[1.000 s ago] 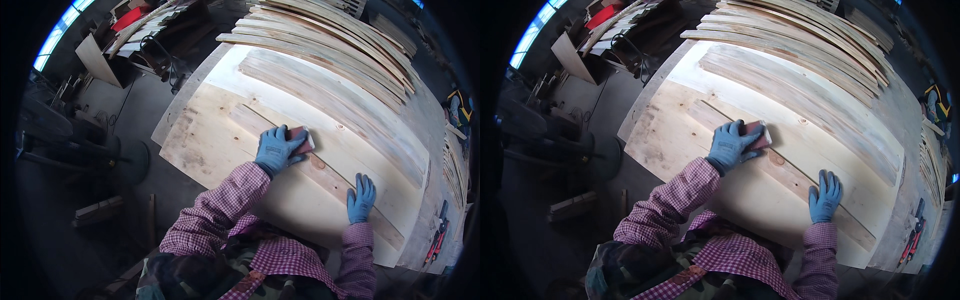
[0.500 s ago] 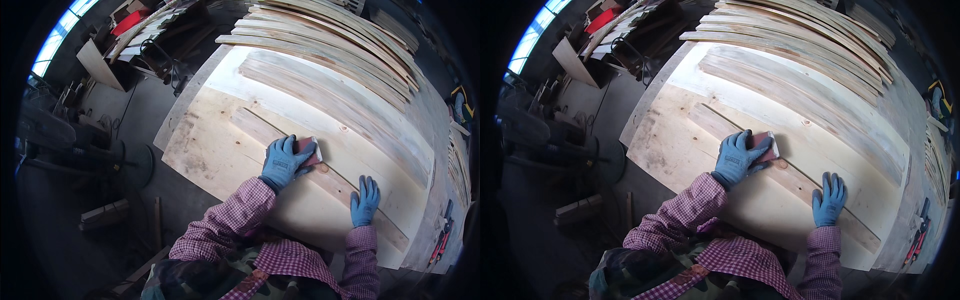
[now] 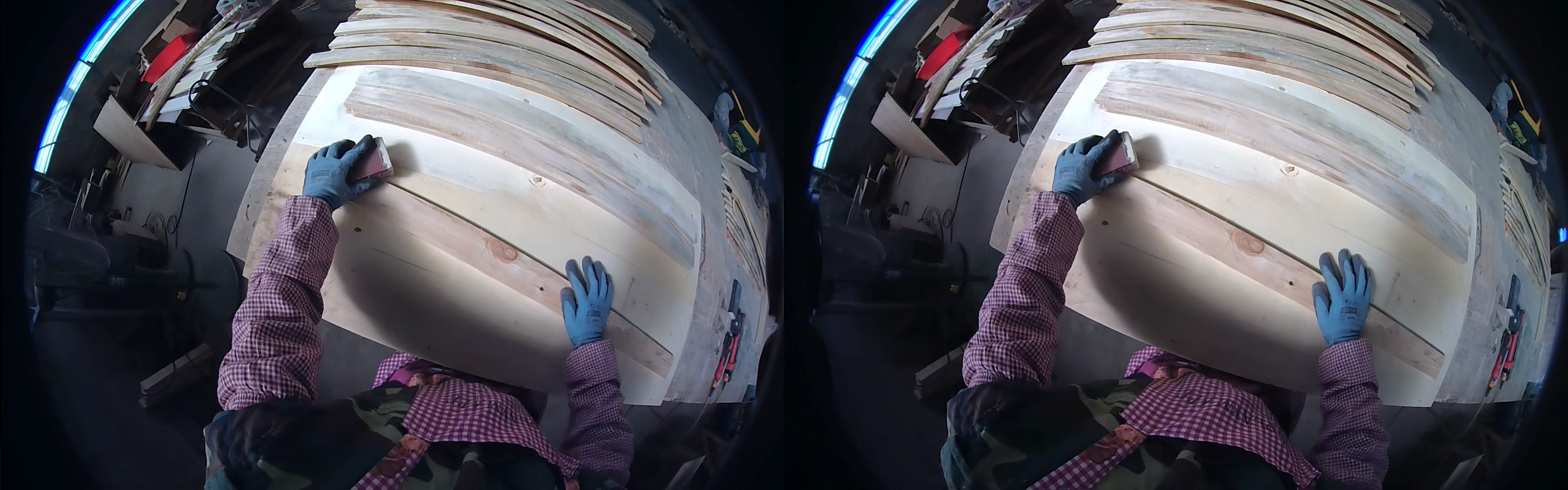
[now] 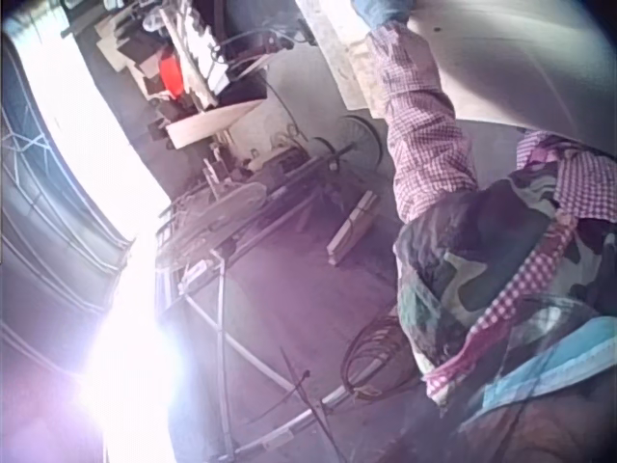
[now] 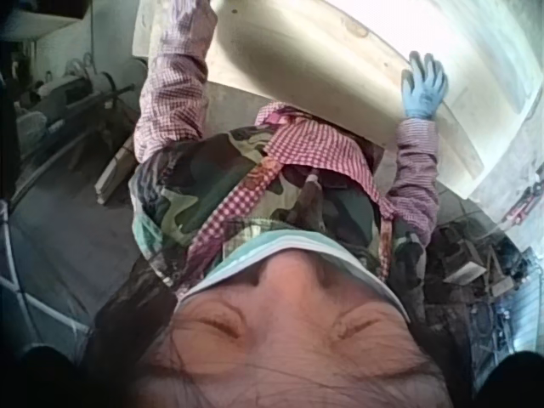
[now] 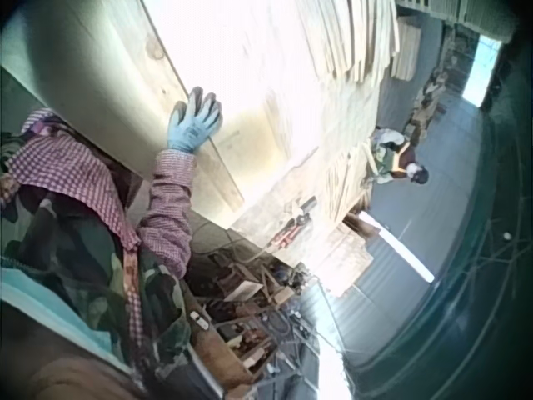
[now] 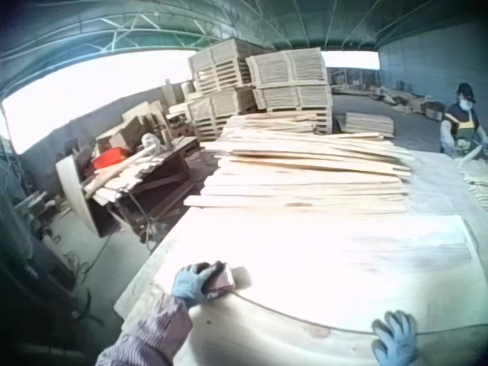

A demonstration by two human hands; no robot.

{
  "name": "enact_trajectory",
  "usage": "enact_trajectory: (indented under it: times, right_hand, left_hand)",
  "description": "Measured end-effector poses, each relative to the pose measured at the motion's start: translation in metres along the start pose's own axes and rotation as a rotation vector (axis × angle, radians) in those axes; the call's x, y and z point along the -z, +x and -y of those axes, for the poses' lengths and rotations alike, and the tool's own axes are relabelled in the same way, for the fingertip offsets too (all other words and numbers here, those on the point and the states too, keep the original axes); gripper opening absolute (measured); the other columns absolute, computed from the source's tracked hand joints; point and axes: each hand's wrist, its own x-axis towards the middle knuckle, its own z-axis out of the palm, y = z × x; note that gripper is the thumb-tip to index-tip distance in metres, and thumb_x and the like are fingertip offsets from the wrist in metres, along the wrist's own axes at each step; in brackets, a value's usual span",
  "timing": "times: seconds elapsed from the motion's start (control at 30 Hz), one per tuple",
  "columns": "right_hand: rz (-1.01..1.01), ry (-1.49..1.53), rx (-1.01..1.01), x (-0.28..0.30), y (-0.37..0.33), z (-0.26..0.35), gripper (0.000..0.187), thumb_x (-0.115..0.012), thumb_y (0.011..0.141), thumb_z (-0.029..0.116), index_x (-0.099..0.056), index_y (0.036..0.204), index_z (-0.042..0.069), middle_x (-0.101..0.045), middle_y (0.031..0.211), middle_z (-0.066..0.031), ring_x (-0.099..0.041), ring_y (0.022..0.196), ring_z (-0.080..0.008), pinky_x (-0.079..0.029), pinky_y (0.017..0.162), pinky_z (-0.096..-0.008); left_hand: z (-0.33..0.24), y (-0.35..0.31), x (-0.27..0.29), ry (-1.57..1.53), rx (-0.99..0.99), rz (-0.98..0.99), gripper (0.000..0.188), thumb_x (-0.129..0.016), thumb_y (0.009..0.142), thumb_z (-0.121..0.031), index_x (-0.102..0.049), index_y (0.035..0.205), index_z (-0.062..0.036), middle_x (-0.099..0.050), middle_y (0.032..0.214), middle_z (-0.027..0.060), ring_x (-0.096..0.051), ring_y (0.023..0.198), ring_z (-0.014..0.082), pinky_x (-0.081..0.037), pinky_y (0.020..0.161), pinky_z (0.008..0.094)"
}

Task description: The person sands a wooden plank on a workbench using a sanding block. They repeatedly rub the surface and edges of the plank with the sanding block, occasionally repositioning the plank to access different areas.

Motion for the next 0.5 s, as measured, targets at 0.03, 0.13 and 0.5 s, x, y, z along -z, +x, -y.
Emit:
enact_trajectory:
  times: [0.03,0.13,0.5]
  right_hand:
    - [-0.005,0.045,0.013,0.001,0.001,0.000,0.057,-0.065,0.088,0.031,-0.055,0.143,0.017,-0.045,0.151,-0.0127,-0.036,0.141,-0.0385,-0.022,0.118,-0.0571]
    - [-0.010,0.141,0.047,0.005,0.001,-0.003,0.056,-0.068,0.086,0.030,-0.058,0.139,0.015,-0.049,0.149,-0.0113,-0.038,0.140,-0.0372,-0.022,0.118,-0.0575]
    - [0.085,0.230,0.172,0.016,-0.011,0.003,0.061,-0.071,0.082,0.028,-0.058,0.139,0.010,-0.050,0.148,-0.0113,-0.038,0.141,-0.0369,-0.021,0.119,-0.0583]
  left_hand:
    - [-0.021,-0.005,0.011,0.011,-0.068,0.012,0.090,-0.076,0.080,-0.055,-0.035,0.155,-0.0272,-0.048,0.144,0.0171,-0.049,0.129,0.0367,-0.039,0.111,0.0465]
    - [-0.086,-0.026,0.006,-0.049,-0.251,0.046,0.104,-0.079,0.070,-0.062,-0.036,0.155,-0.0199,-0.052,0.138,0.0155,-0.049,0.127,0.0354,-0.036,0.109,0.0482]
    - [-0.085,-0.126,0.005,-0.200,-0.610,0.045,0.092,-0.080,0.067,-0.059,-0.050,0.141,-0.0135,-0.053,0.136,0.0135,-0.052,0.124,0.0343,-0.040,0.105,0.0506]
